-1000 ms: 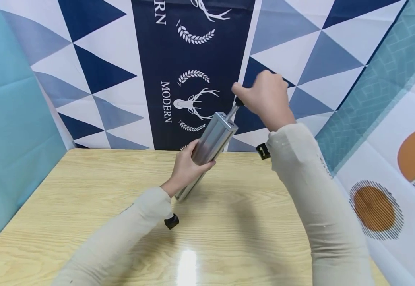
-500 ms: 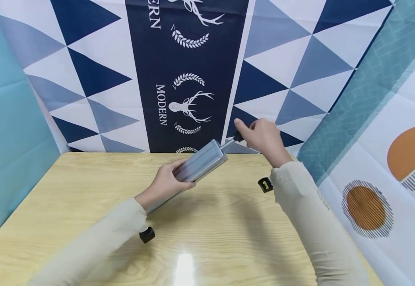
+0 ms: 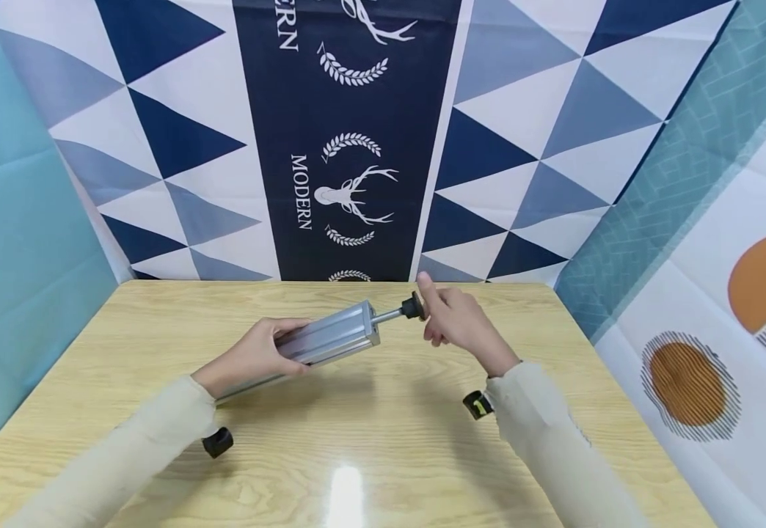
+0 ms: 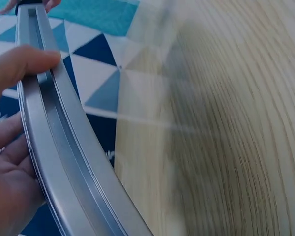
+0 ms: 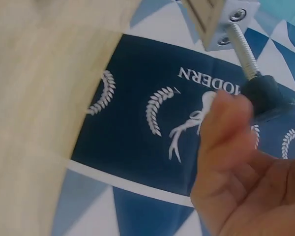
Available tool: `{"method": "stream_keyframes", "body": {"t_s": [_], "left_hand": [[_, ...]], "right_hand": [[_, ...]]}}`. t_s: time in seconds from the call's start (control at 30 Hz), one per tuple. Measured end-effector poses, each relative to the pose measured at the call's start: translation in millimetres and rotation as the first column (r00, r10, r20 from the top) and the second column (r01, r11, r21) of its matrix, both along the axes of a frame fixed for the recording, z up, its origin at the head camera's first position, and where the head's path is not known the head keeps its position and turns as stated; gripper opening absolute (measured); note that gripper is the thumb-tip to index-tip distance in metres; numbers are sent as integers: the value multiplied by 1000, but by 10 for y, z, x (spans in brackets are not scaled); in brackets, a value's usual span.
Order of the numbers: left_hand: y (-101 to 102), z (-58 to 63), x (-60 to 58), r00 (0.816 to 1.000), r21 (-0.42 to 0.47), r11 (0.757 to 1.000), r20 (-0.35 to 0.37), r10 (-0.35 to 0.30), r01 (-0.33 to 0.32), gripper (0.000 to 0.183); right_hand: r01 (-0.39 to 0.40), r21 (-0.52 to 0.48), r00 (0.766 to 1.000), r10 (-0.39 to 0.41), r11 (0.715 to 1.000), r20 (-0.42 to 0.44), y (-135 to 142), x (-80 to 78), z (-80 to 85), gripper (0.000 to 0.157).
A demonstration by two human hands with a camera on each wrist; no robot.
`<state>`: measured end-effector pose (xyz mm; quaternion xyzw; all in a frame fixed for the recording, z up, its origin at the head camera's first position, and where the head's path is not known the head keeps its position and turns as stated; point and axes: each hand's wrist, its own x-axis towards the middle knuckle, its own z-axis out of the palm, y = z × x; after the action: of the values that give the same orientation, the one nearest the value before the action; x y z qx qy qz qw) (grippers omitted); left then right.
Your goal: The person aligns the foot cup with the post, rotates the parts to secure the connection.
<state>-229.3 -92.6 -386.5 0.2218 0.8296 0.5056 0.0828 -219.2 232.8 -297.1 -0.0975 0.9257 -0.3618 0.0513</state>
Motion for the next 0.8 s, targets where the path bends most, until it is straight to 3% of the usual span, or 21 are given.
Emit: {"method": "stream_keyframes", "body": {"t_s": [0.1,0.17,0.33,0.4,0.5,0.8], "left_hand": [[-90,-2,-15,1000,6,1000,27,-11,11,75],[-137,14,-25,999,5,1000,35,-20,20,76],[-192,61,-31,999,-8,1000,36,-29,30,78],[-194,65,-37,999,-10,999,35,-35,36,78],[-190,58,-46,998,-3,999,38,-50,50,78],[-192,15,-36,998,-28,998,-21,-52,51,76]], "right_hand": [[-90,-77,992,83,993,-96,24,50,-145,60],[-164,-88,971,144,983,-193,37,71,-232,47],[-323,-53,870,274,945,-409,16,88,-311,64],[-349,-30,827,292,937,-480,-6,78,-316,65],[-350,-9,787,289,937,-545,-25,62,-324,62],[-309,2,772,252,951,-583,-74,74,-353,58]]}}
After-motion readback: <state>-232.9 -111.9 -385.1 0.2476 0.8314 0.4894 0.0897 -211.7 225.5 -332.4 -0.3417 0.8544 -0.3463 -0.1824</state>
